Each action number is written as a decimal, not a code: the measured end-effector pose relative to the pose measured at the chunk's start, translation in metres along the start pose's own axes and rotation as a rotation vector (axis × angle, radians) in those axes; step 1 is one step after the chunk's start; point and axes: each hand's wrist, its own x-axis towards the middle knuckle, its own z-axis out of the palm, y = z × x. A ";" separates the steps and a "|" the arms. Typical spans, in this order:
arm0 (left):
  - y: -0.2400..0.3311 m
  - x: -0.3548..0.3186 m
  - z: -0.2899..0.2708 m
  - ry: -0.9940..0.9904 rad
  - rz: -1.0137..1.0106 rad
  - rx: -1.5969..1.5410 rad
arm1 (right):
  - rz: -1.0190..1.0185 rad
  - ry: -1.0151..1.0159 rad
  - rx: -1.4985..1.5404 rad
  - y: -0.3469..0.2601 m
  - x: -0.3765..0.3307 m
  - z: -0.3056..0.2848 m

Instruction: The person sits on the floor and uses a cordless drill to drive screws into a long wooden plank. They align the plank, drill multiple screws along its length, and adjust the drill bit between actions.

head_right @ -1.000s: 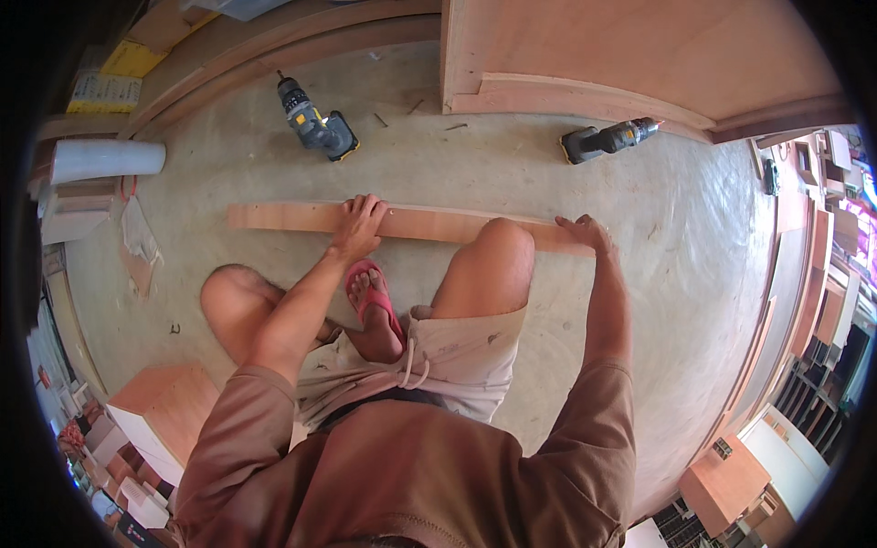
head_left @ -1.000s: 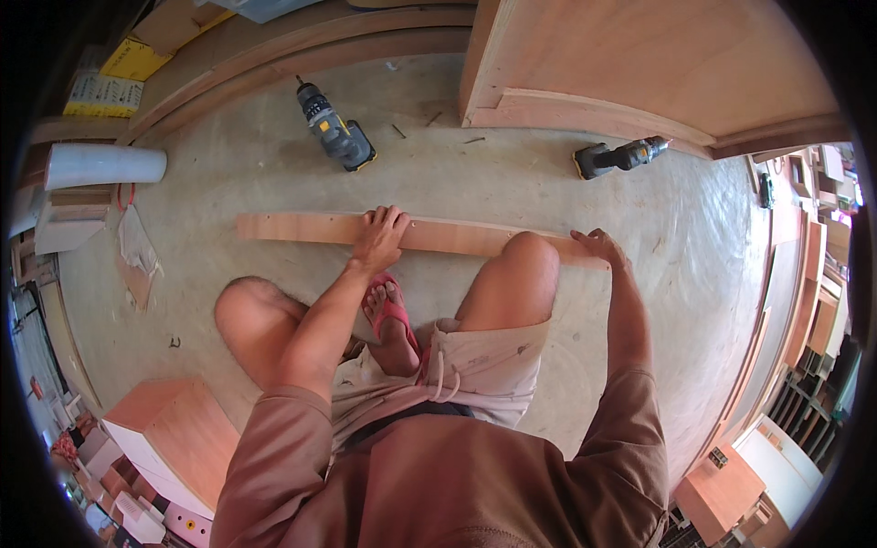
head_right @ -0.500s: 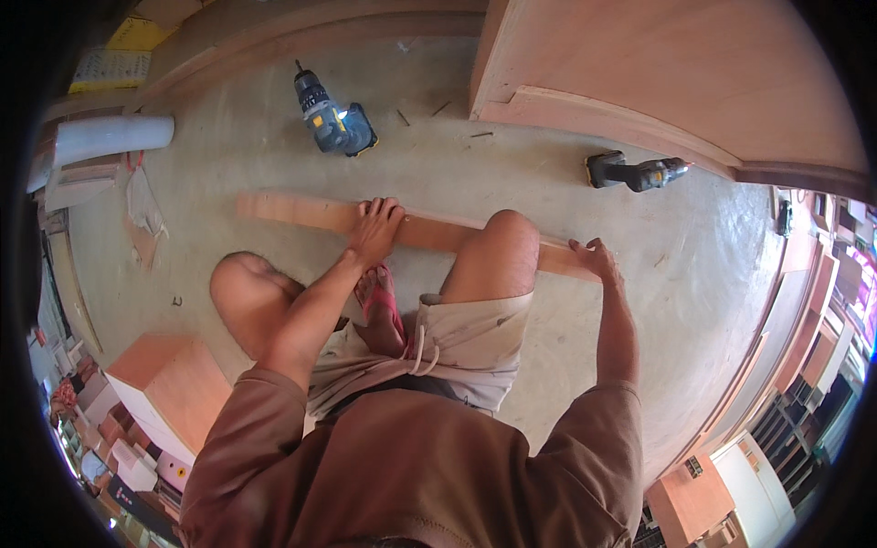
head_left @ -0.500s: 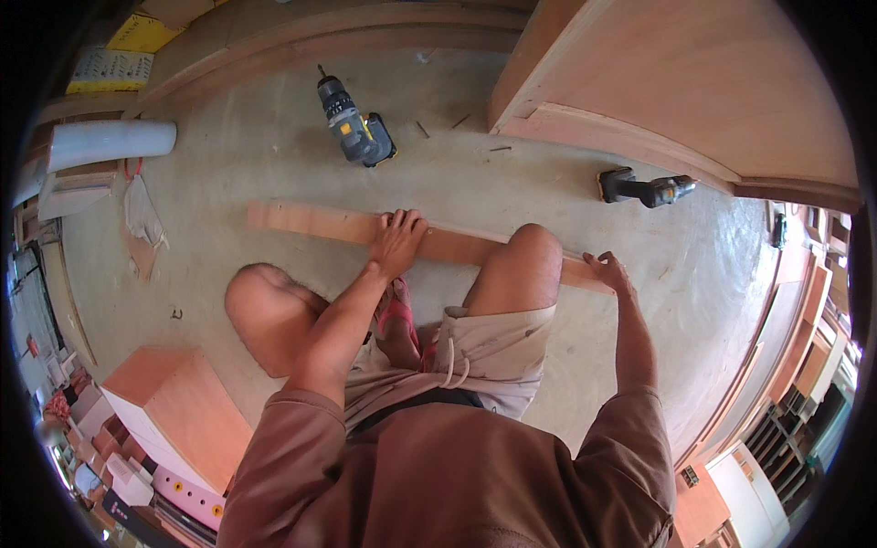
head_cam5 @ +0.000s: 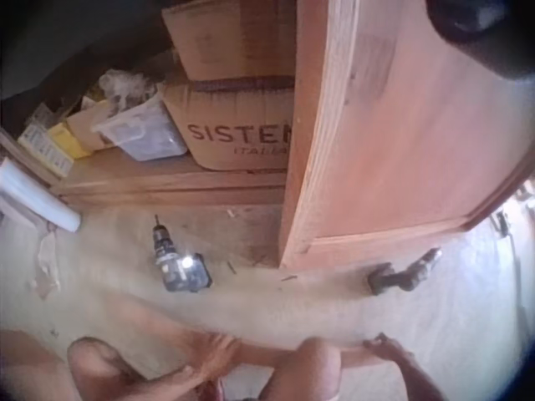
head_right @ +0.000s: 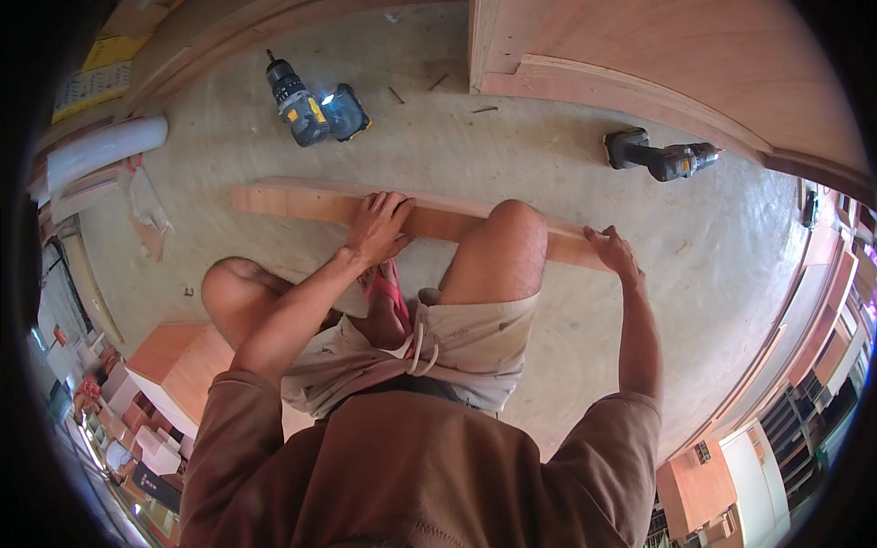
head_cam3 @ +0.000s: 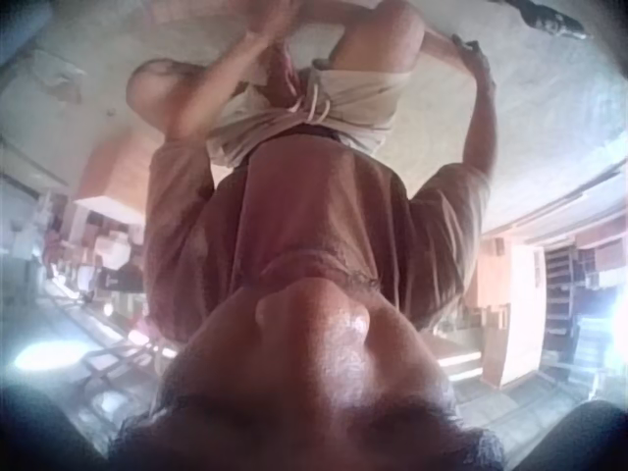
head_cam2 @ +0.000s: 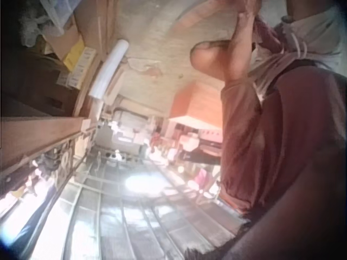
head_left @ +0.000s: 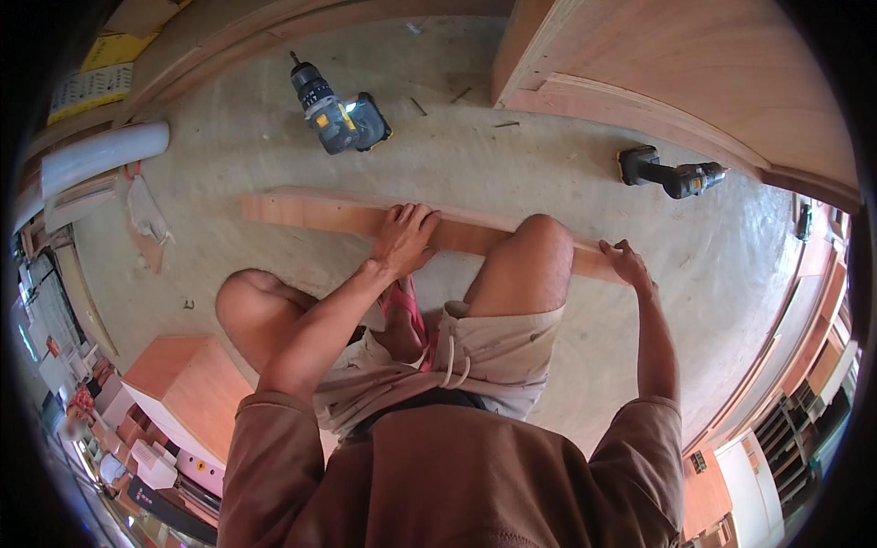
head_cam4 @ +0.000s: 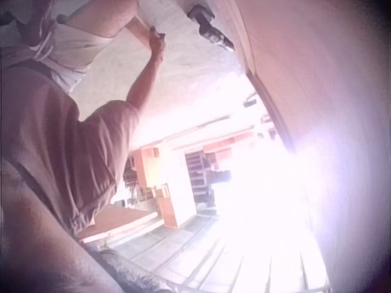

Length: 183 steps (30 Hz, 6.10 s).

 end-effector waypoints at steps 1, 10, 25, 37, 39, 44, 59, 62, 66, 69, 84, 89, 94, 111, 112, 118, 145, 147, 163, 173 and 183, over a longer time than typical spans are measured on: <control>-0.004 -0.003 -0.002 -0.003 -0.002 -0.013 | 0.005 -0.017 -0.016 -0.012 -0.007 -0.008; -0.030 -0.023 -0.030 -0.065 -0.117 0.100 | -0.658 0.359 -0.041 -0.112 0.028 -0.048; -0.155 0.021 -0.067 0.466 -0.641 -0.467 | -0.862 0.679 -0.146 -0.306 0.094 0.018; -0.130 0.082 -0.104 1.047 -0.565 -1.225 | -1.038 0.204 0.264 -0.396 -0.065 0.131; -0.124 0.066 -0.133 1.045 -0.494 -1.177 | -1.053 0.149 0.156 -0.442 -0.088 0.165; -0.083 -0.006 -0.206 1.021 -0.474 -0.997 | -1.090 0.126 0.211 -0.499 -0.133 0.191; 0.014 -0.098 -0.170 0.278 -0.368 -0.452 | -0.098 -0.678 2.011 -0.401 -0.136 0.147; 0.036 -0.102 -0.159 0.222 -0.371 -0.597 | 0.037 -0.856 2.249 -0.363 -0.138 0.137; 0.052 -0.097 -0.156 0.206 -0.302 -0.604 | 0.083 -0.960 2.361 -0.346 -0.140 0.141; 0.060 -0.094 -0.156 0.174 -0.348 -0.624 | 0.157 -0.982 2.397 -0.342 -0.146 0.138; 0.082 -0.085 -0.163 -0.025 -0.421 -0.470 | 0.195 -0.955 2.355 -0.339 -0.148 0.165; 0.090 -0.081 -0.169 -0.093 -0.434 -0.371 | 0.265 -0.967 2.370 -0.344 -0.150 0.172; 0.092 -0.079 -0.162 -0.039 -0.418 -0.368 | 0.150 -1.073 2.442 -0.346 -0.147 0.170; 0.095 -0.049 -0.166 -0.199 -0.470 -0.273 | 0.295 -1.086 2.513 -0.350 -0.144 0.165; 0.095 -0.047 -0.168 -0.230 -0.480 -0.256 | 0.302 -1.087 2.505 -0.350 -0.144 0.163; 0.087 -0.043 -0.168 -0.243 -0.428 -0.231 | 0.355 -1.087 2.515 -0.352 -0.143 0.158; 0.080 -0.035 -0.163 -0.390 -0.540 -0.493 | 0.407 -1.052 2.228 -0.338 -0.215 0.085; 0.079 -0.038 -0.155 -0.374 -0.477 -0.479 | 0.439 -1.055 2.249 -0.336 -0.215 0.088; 0.079 -0.032 -0.140 -0.343 -0.417 -0.504 | 0.464 -0.978 2.241 -0.326 -0.205 0.095; 0.075 -0.019 -0.135 -0.420 -0.461 -0.463 | 0.508 -1.131 2.273 -0.322 -0.190 0.096; 0.071 -0.019 -0.124 -0.359 -0.507 -0.489 | 0.414 -0.981 2.244 -0.333 -0.177 0.106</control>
